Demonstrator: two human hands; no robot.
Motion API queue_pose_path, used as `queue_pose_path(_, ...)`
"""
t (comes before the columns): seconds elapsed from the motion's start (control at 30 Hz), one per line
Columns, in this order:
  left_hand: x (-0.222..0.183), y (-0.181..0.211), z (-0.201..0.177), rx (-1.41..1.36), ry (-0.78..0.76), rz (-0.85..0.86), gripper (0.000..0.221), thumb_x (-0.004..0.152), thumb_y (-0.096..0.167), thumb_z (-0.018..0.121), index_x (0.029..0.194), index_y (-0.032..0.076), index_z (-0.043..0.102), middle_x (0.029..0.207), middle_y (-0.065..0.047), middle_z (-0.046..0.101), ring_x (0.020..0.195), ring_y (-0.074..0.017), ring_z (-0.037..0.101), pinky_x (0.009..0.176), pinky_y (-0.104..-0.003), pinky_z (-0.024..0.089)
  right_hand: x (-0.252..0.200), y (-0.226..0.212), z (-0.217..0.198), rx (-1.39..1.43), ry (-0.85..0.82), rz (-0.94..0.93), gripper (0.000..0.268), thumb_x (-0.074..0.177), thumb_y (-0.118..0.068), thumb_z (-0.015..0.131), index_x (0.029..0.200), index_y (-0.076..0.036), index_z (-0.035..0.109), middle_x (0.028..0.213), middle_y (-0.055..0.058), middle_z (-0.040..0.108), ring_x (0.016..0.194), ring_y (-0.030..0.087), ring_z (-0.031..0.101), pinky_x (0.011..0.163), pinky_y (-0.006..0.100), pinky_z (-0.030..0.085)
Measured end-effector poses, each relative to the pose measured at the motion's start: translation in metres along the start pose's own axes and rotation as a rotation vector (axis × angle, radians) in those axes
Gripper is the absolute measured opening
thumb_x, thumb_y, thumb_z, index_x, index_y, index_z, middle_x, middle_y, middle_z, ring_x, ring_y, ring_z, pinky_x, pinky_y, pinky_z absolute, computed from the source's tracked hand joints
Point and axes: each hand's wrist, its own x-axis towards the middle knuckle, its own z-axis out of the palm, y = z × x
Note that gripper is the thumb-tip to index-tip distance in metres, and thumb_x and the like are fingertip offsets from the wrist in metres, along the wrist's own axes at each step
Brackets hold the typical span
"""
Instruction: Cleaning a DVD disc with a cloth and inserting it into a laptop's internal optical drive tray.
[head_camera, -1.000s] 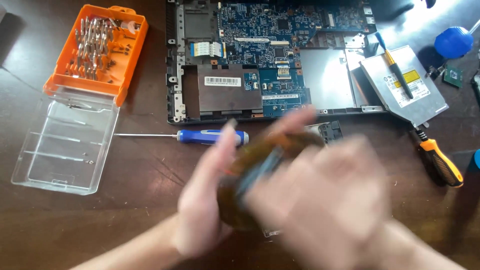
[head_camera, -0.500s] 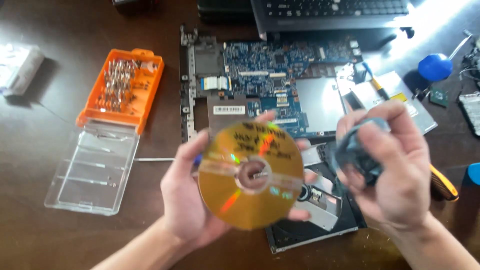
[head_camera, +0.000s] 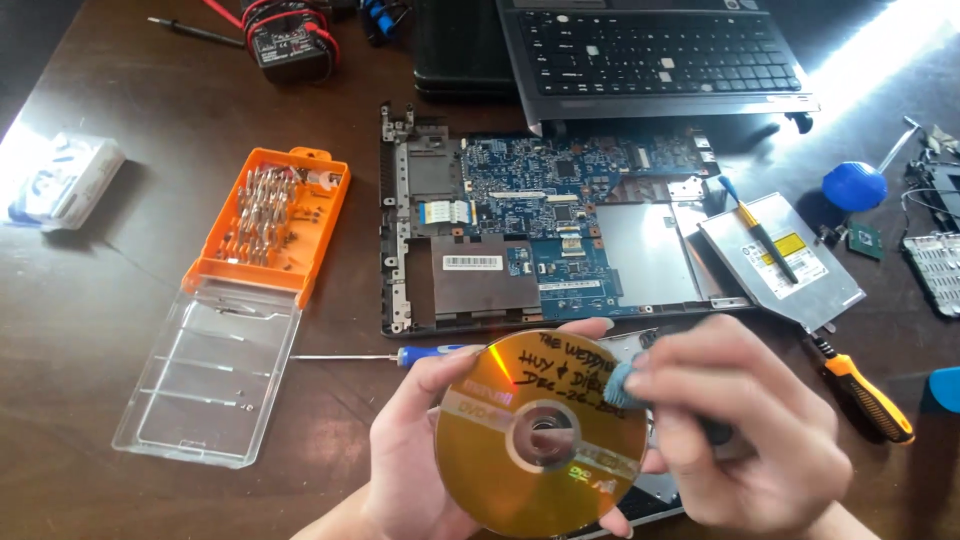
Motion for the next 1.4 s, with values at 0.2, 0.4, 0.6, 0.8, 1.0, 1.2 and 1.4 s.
queue_pose_path(0.2,-0.001,-0.001,0.005,0.166,0.037,0.005,0.083,0.092,0.054,0.04,0.165,0.015,0.043,0.148,-0.012,0.055,0.125,-0.0341,0.057,0.093,-0.069,0.047,0.01,0.011,-0.001,-0.176,-0.135,-0.287,0.018,0.086,-0.012,0.071,0.099,0.001,0.068,0.097,0.012,0.073,0.087,0.028,0.064,0.083,0.036,0.057)
queue_pose_path(0.4,-0.001,-0.001,0.01,0.138,0.073,-0.02,0.083,0.088,0.059,0.042,0.161,0.02,0.046,0.149,-0.017,0.054,0.131,-0.048,0.052,0.094,-0.072,0.044,0.001,0.018,-0.006,-0.104,-0.091,-0.099,0.017,0.081,0.0,0.072,0.096,0.005,0.066,0.09,0.018,0.061,0.095,0.037,0.073,0.084,0.039,0.064)
queue_pose_path(0.6,-0.001,-0.003,0.016,-0.147,0.127,-0.054,0.081,0.093,0.053,0.045,0.161,0.01,0.053,0.148,-0.031,0.056,0.12,-0.0612,0.054,0.091,-0.066,0.05,0.001,0.011,-0.007,-0.186,0.041,0.16,0.014,0.086,0.008,0.074,0.099,0.006,0.072,0.096,0.023,0.058,0.077,0.023,0.059,0.077,0.032,0.05)
queue_pose_path(0.8,0.008,-0.005,0.014,0.049,0.296,-0.105,0.077,0.088,0.053,0.045,0.147,0.005,0.061,0.133,-0.034,0.064,0.112,-0.0554,0.061,0.087,-0.062,0.051,0.007,0.011,-0.002,-0.221,0.029,0.11,0.02,0.085,0.002,0.079,0.101,0.007,0.068,0.096,0.021,0.062,0.081,0.025,0.061,0.075,0.033,0.051)
queue_pose_path(1.0,0.01,-0.009,0.012,0.101,0.292,-0.147,0.075,0.091,0.049,0.042,0.142,-0.001,0.061,0.126,-0.035,0.066,0.106,-0.0525,0.064,0.091,-0.058,0.05,0.009,0.018,-0.012,-0.061,0.014,0.218,0.023,0.085,0.001,0.075,0.105,0.008,0.065,0.095,0.023,0.066,0.08,0.029,0.067,0.077,0.037,0.06)
queue_pose_path(1.2,0.006,-0.006,0.016,0.065,0.17,-0.158,0.072,0.092,0.047,0.04,0.146,0.003,0.058,0.133,-0.032,0.063,0.114,-0.0558,0.06,0.104,-0.06,0.044,0.021,0.021,-0.024,0.284,0.045,0.438,0.03,0.085,0.012,0.067,0.113,0.014,0.056,0.092,0.027,0.069,0.074,0.032,0.076,0.071,0.037,0.072)
queue_pose_path(1.4,0.008,-0.005,0.025,0.061,0.259,-0.131,0.073,0.09,0.047,0.043,0.143,0.001,0.063,0.129,-0.032,0.067,0.104,-0.0563,0.063,0.097,-0.059,0.048,0.021,0.037,-0.029,0.555,0.102,0.506,0.021,0.091,-0.001,0.068,0.107,0.002,0.055,0.082,0.021,0.07,0.067,0.032,0.077,0.061,0.037,0.072)
